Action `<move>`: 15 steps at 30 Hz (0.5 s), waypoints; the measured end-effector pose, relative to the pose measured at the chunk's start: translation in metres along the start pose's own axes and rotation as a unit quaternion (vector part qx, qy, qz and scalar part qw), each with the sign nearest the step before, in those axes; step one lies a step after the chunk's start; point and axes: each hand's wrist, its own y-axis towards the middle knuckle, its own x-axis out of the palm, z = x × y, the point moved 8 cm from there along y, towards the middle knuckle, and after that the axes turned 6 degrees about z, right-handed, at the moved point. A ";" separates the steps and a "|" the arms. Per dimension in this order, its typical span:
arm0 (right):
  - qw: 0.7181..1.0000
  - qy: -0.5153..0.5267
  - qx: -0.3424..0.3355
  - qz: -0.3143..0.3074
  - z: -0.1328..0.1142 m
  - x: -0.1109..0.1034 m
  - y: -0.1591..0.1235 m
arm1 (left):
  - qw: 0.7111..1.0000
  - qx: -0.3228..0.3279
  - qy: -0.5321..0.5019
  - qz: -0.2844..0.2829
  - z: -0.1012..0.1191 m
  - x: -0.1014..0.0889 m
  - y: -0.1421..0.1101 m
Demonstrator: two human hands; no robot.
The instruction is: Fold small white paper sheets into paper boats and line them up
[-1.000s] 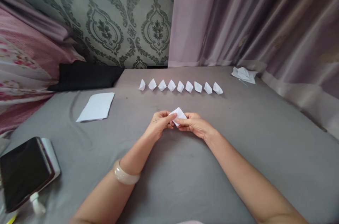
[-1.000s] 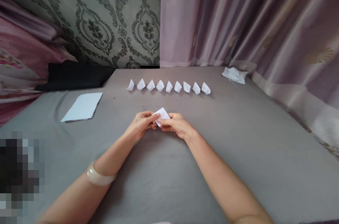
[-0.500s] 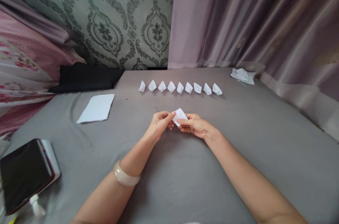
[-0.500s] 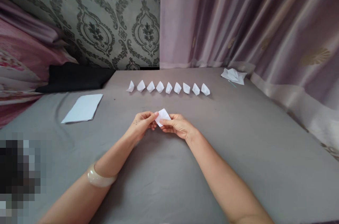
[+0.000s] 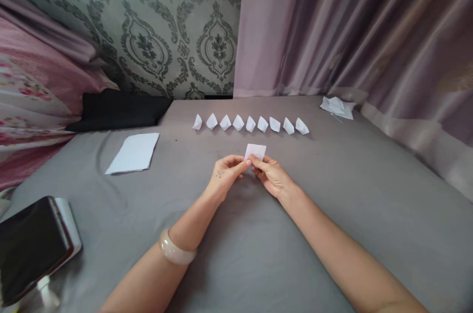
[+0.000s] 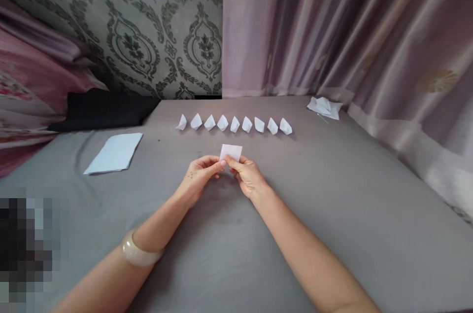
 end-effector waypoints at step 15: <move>0.864 -0.363 -0.342 -0.065 -0.062 0.012 -0.019 | 0.897 0.320 0.305 -0.016 0.042 0.004 -0.012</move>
